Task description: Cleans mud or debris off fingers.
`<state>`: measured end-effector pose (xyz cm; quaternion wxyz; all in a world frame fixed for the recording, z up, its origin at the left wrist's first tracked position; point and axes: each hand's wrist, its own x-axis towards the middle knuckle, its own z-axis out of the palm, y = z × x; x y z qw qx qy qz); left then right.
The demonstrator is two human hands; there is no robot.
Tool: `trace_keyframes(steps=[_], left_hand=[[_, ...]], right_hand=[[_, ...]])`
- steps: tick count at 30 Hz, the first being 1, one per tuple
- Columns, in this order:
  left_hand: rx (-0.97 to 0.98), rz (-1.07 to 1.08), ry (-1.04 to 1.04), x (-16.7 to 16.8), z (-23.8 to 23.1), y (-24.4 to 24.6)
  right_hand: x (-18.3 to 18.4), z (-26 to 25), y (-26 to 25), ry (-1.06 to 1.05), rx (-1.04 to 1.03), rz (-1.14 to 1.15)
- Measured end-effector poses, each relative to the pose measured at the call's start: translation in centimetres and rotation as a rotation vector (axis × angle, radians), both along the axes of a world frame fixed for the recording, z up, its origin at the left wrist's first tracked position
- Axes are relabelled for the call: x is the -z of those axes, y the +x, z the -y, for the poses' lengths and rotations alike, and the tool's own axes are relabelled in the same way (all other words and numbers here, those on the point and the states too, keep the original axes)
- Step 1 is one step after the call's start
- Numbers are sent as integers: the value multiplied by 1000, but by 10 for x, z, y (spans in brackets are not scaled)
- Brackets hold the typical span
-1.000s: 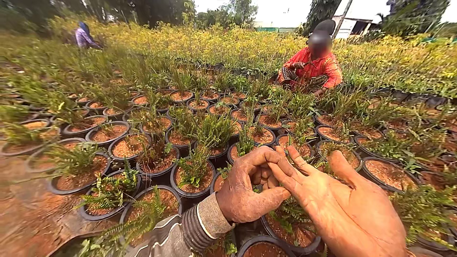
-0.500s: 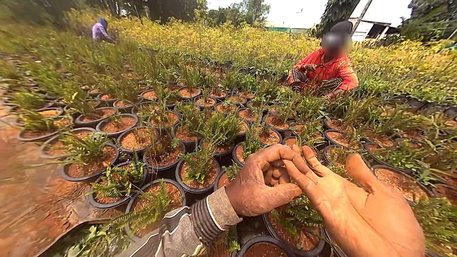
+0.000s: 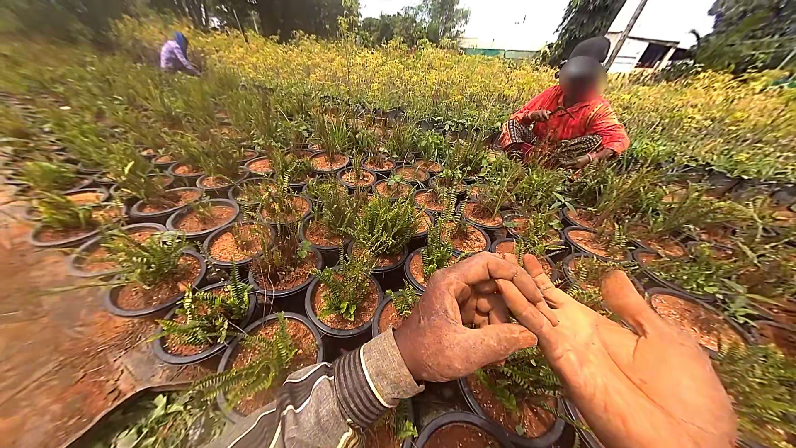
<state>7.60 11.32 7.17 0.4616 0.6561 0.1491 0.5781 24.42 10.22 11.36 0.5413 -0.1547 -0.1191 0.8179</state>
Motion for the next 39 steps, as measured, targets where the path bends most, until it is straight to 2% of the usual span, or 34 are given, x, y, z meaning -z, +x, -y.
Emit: trace_keyframes(steps=[12,30,39], left_hand=[[-136,-43,67,-1,4,4],[-182,-7,-23,5,5,10],[-146,6,-54,5,4,9]], right_hand=[[1,0,-3,18,11,17],[2,-1,-5,-11,62,-12],[2,-2,-5,-24,53,-42]])
